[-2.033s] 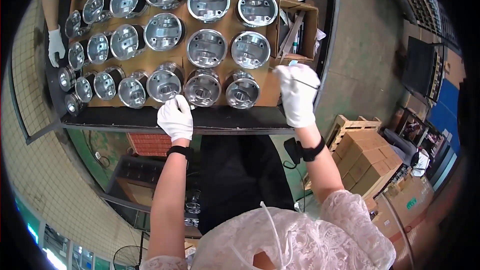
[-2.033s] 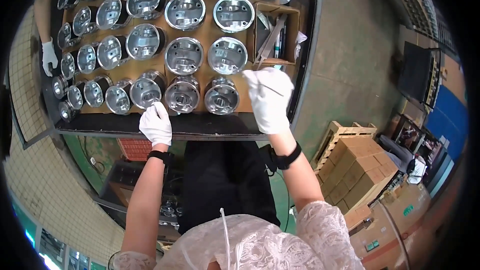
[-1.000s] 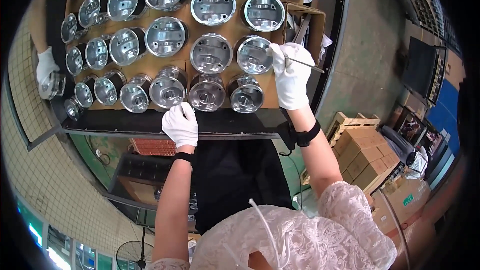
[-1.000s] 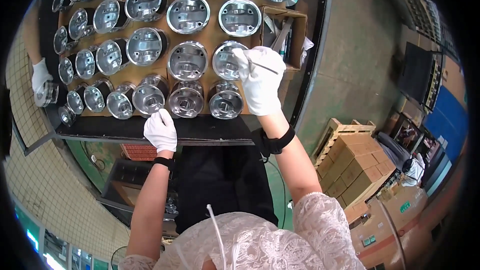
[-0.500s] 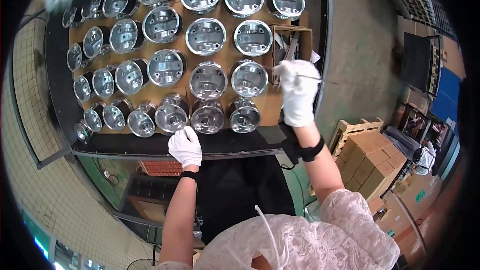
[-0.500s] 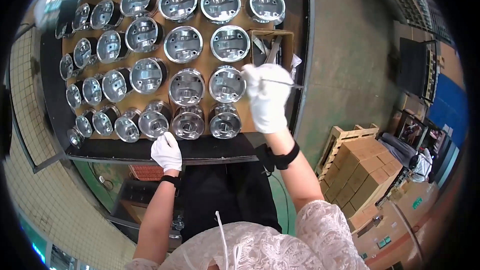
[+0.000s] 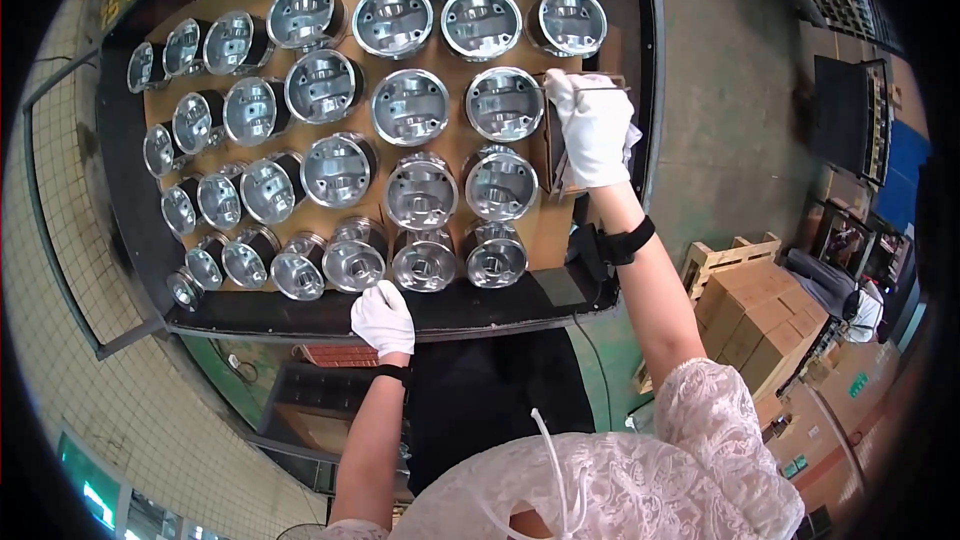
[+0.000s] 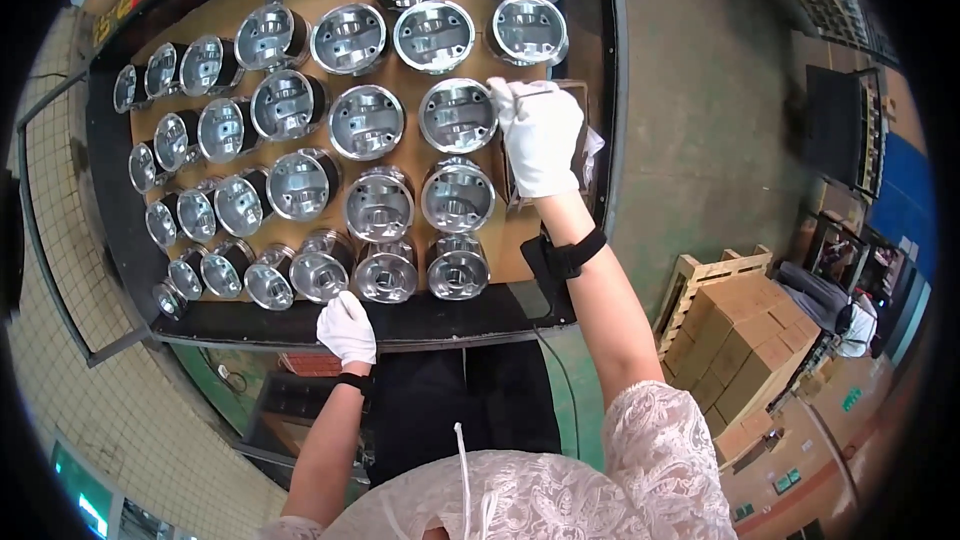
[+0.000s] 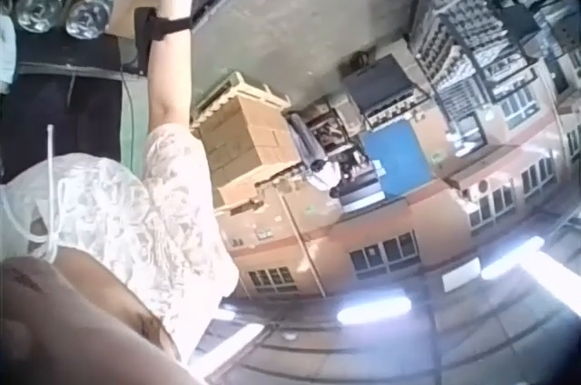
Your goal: Inspecting metal pistons using a measurement gauge and sorting them into a metal bin on the fabrication floor.
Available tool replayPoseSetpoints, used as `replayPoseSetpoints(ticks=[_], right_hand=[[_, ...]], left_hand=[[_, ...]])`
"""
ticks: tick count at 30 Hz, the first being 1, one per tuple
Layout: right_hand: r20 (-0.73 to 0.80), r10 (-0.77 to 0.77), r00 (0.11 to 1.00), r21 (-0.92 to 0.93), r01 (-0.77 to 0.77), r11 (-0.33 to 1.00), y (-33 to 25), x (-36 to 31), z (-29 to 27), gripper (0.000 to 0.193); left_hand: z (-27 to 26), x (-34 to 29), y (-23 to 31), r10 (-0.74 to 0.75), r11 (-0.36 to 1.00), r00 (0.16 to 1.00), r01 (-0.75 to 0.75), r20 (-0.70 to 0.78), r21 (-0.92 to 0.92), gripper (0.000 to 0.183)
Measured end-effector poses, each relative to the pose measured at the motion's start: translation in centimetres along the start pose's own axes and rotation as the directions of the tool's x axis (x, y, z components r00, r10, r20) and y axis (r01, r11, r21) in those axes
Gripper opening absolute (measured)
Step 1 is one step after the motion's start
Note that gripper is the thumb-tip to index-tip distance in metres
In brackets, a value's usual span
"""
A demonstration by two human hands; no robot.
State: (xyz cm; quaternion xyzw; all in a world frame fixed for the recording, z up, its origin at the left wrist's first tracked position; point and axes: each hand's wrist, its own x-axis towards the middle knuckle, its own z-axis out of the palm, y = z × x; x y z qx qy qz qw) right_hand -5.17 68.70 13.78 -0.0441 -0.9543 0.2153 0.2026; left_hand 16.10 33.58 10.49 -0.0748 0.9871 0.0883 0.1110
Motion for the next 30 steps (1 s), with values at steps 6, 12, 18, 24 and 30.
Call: replayPoseSetpoints(ticks=[6,12,18,24,30], right_hand=[[-0.043,-0.032,0.999,0.123,0.037,0.992,-2.1,0.5,-2.0,0.005],[0.243,0.290,0.926,0.492,-0.376,0.785,-5.1,-0.7,-0.6,0.007],[0.170,0.039,0.985,0.231,-0.078,0.970,-4.0,-1.0,2.1,0.007],[0.083,0.398,0.914,0.455,-0.390,0.800,-3.0,-1.4,-3.8,0.008],[0.037,0.056,0.998,0.152,-0.061,0.986,-1.2,-2.5,-3.6,0.011]], left_hand=[[-0.1,-0.3,-0.4,0.032,0.999,0.999,-0.032,0.000,0.006,0.031],[0.1,-0.2,-0.5,0.012,1.000,1.000,-0.012,-0.026,-0.009,0.026],[-0.2,0.1,-0.1,0.006,1.000,0.996,-0.005,0.088,-0.006,0.024],[-2.6,3.7,3.6,0.012,0.940,0.984,-0.072,-0.180,-0.335,0.006],[-6.3,15.2,15.9,0.324,0.913,0.926,-0.360,-0.195,-0.191,0.027]])
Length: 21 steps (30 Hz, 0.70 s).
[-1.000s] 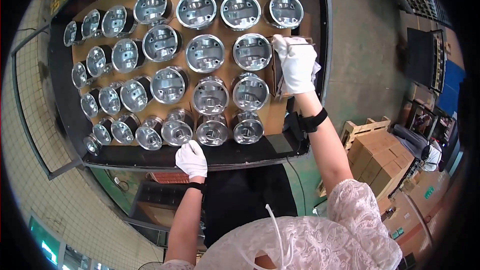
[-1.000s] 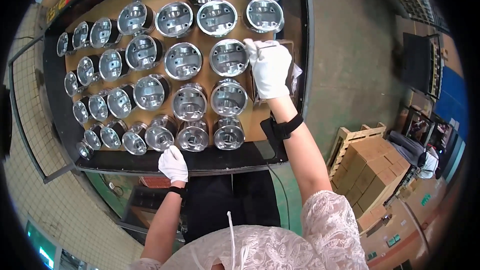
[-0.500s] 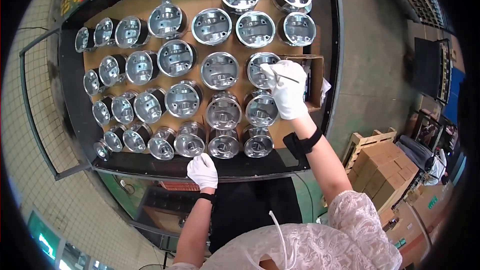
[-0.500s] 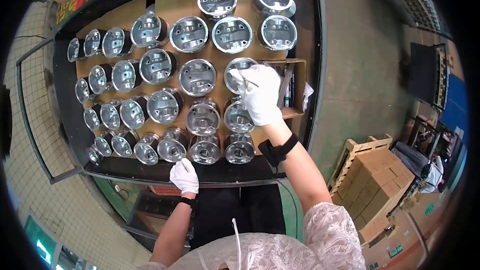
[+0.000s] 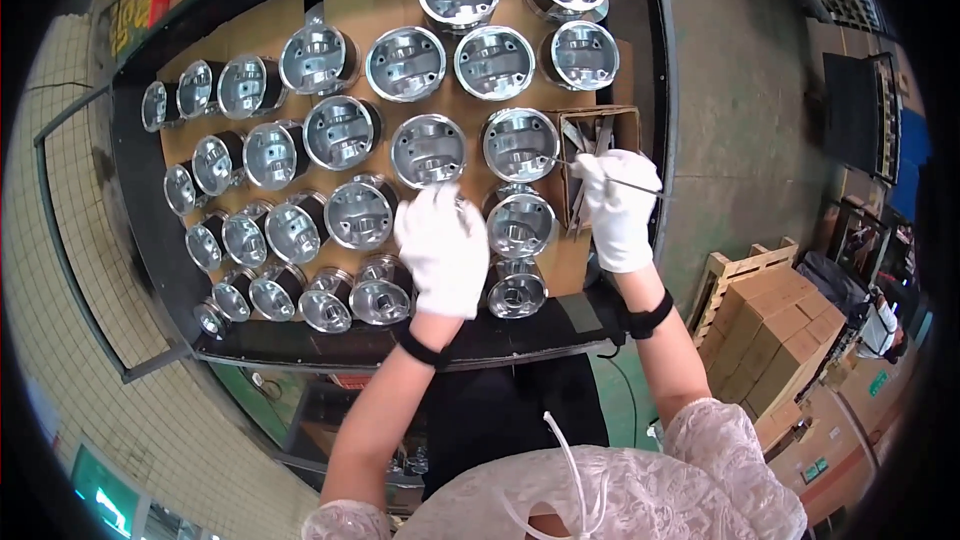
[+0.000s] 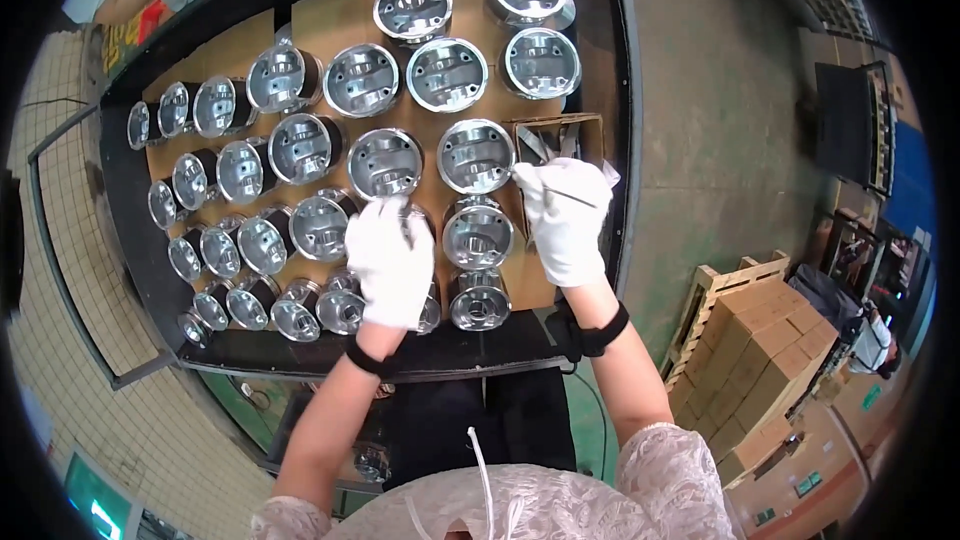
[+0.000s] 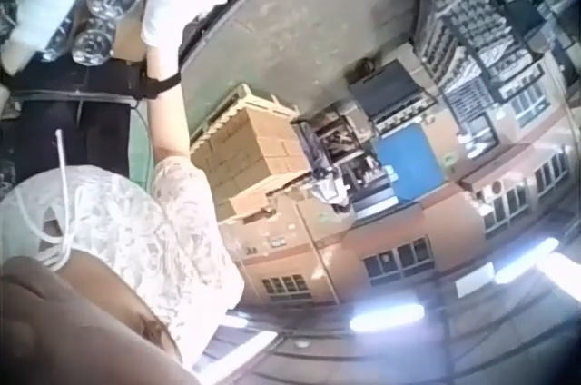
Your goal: Inspecting metal pistons using a measurement gauge and sorting them into a metal bin on the fabrication floor.
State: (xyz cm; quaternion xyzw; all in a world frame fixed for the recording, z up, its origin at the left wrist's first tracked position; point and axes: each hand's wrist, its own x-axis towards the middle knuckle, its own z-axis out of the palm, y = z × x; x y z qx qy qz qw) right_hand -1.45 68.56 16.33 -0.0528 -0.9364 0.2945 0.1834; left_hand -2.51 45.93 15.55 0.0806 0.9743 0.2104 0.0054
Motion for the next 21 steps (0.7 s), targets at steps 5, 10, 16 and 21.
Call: replayPoseSetpoints(ticks=[5,10,16,21], right_hand=[[-0.058,0.105,0.993,0.238,-0.089,0.967,0.4,0.3,1.9,0.013],[-0.023,0.307,0.951,0.308,-0.285,0.908,-1.2,3.4,-1.5,0.012],[0.126,0.297,0.946,0.227,-0.319,0.920,-0.9,2.7,-2.5,0.015],[-0.017,0.002,1.000,0.023,-0.002,1.000,0.2,0.4,-0.7,0.021]], left_hand=[[5.8,8.5,3.4,0.318,0.933,0.945,-0.325,0.071,0.156,0.040],[11.7,13.6,2.7,0.366,0.895,0.917,-0.394,0.158,0.211,0.026],[13.4,15.6,1.1,0.439,0.898,0.854,-0.417,0.280,-0.139,0.015],[13.4,15.8,0.9,0.483,0.872,0.803,-0.477,0.348,-0.110,0.027]])
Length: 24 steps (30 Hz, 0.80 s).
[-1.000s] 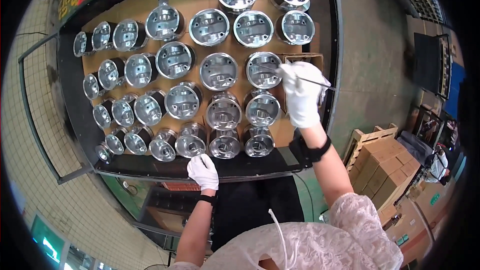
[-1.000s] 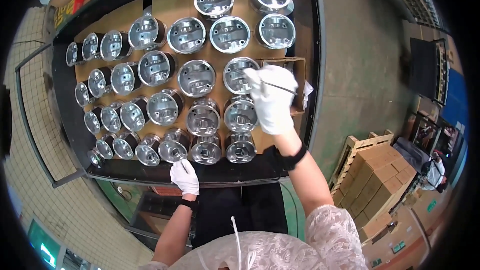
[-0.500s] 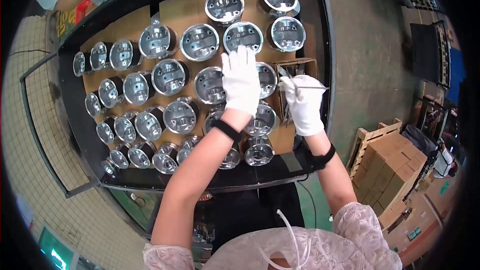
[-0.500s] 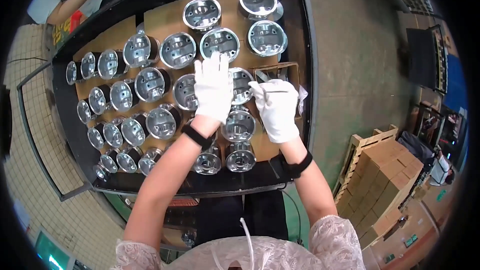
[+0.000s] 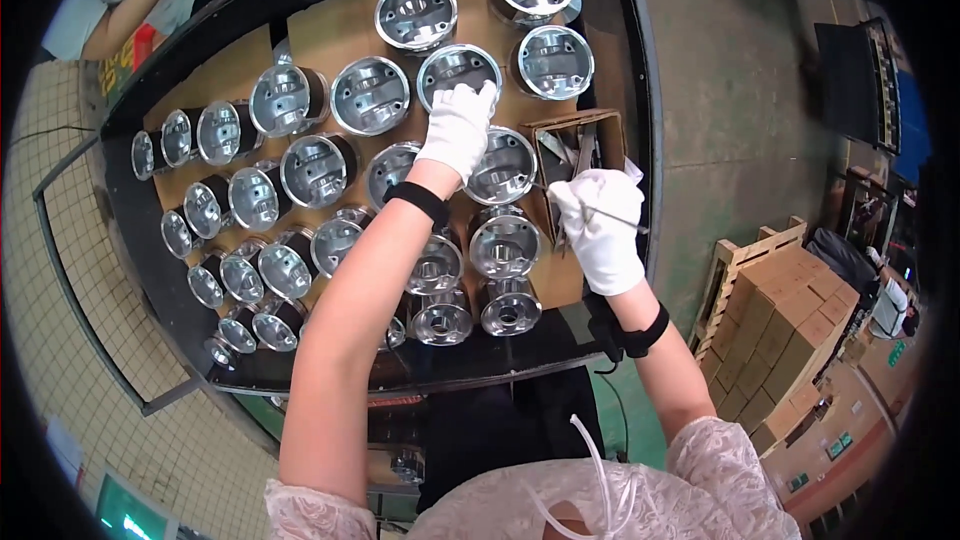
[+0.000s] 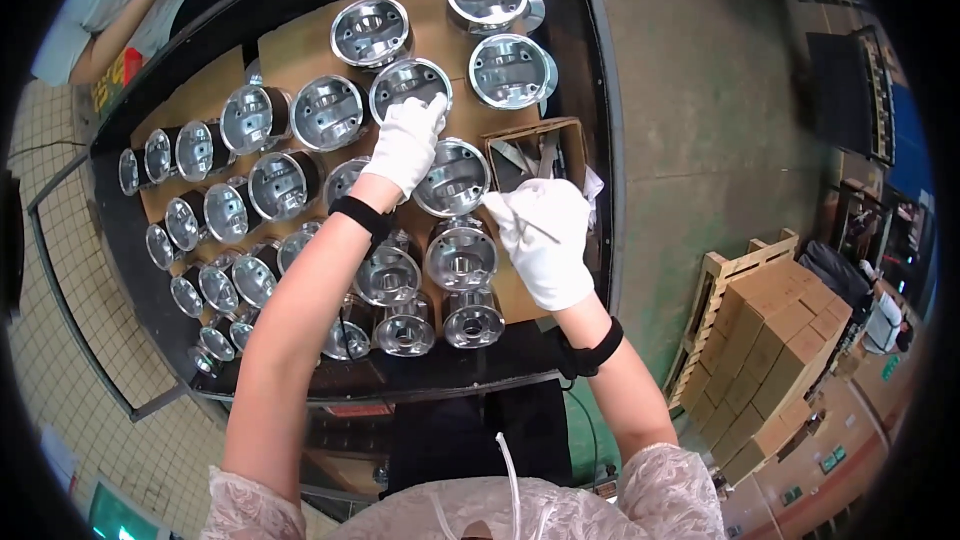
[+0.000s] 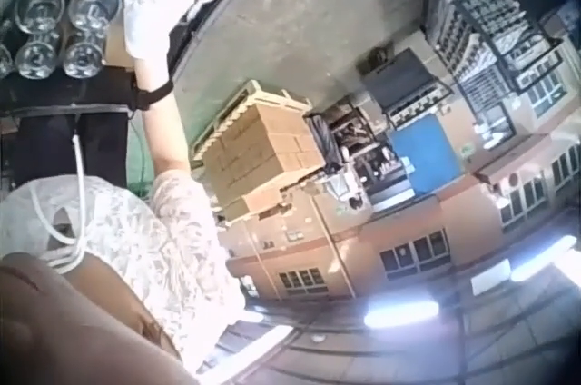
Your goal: Inspecting metal pistons using a measurement gauge and sorting them into a metal bin on the fabrication floor.
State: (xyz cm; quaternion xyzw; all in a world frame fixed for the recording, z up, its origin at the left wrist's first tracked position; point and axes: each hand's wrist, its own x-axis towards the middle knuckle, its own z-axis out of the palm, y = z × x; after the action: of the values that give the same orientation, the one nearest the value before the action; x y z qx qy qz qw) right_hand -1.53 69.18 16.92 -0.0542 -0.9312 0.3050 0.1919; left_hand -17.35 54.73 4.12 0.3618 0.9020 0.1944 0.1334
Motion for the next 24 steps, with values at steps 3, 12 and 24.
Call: replayPoseSetpoints(ticks=[3,12,24], right_hand=[[0.049,-0.073,0.996,0.054,0.070,0.996,0.1,-0.9,1.6,0.016],[-0.005,0.209,0.978,0.181,-0.205,0.962,0.1,3.6,-0.3,0.021],[-0.084,-0.146,0.986,-0.107,0.137,0.985,4.3,12.9,8.0,0.020]], left_hand=[[0.3,-0.5,-0.9,0.096,0.995,0.990,-0.093,-0.105,0.035,0.030],[-0.8,-1.1,-0.9,0.135,0.989,0.990,-0.133,-0.040,0.065,0.043],[-2.1,-7.6,-1.7,-0.343,0.871,0.873,0.433,-0.346,0.232,0.058]])
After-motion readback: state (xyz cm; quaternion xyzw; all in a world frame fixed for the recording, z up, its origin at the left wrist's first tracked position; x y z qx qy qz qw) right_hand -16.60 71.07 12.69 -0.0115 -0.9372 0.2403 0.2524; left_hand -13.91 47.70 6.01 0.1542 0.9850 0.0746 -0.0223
